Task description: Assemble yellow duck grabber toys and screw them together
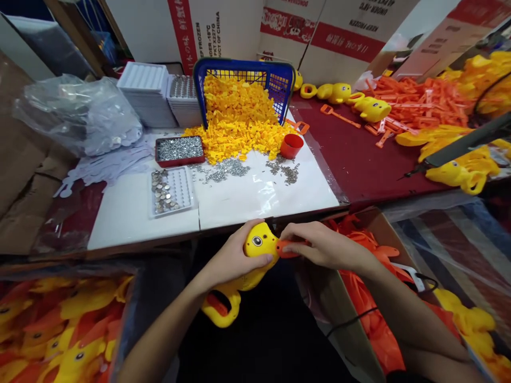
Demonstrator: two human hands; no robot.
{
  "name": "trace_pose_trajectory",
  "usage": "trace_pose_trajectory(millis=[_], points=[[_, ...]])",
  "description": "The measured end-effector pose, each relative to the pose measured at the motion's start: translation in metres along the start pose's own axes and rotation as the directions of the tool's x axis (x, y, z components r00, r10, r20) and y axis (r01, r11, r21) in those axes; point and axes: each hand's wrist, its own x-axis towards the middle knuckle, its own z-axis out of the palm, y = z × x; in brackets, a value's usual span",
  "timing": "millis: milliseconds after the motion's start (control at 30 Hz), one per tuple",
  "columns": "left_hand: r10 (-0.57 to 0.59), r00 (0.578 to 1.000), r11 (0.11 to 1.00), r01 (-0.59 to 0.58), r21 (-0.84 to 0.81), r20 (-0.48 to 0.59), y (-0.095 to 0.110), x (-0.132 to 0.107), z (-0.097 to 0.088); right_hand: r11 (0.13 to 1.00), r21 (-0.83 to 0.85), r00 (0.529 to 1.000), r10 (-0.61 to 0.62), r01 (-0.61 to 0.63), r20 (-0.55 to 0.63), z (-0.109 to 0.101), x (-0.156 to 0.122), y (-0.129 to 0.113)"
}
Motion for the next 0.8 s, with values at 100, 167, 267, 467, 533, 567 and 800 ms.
trace_pose_trajectory(millis=[100,167,267,467,533,567,800], points=[[-0.024,0.999,0.999,0.025,-0.036,0.036,-0.002,0.002,-0.003,0.996,-0.034,0.994,-0.082,0.085,0.069,0.004,0.007,0.001],[-0.072,0.997,0.995,0.075,-0.069,0.040,-0.003,0.003,-0.005,0.978,-0.088,0.980,-0.186,0.191,0.066,0.011,0.011,0.002],[-0.123,0.990,0.980,0.131,-0.150,0.062,-0.006,0.005,-0.011,0.911,-0.225,0.937,-0.347,0.346,0.035,0.023,0.015,0.001],[-0.035,0.999,0.998,0.035,-0.050,-0.005,-0.006,-0.011,-0.025,0.942,0.038,0.942,-0.334,0.333,0.024,0.028,0.030,0.000],[0.114,0.986,0.983,-0.095,0.158,-0.119,-0.005,-0.023,-0.027,0.929,0.303,0.977,-0.210,0.213,-0.045,0.026,0.039,0.004],[0.224,0.959,0.941,-0.167,0.294,-0.173,-0.004,-0.029,-0.027,0.903,0.401,0.988,-0.139,0.155,-0.070,0.026,0.043,0.006],[0.778,0.627,0.246,-0.255,0.935,-0.033,-0.008,-0.066,-0.018,0.797,0.594,0.989,-0.022,0.108,-0.149,0.041,0.052,0.001]])
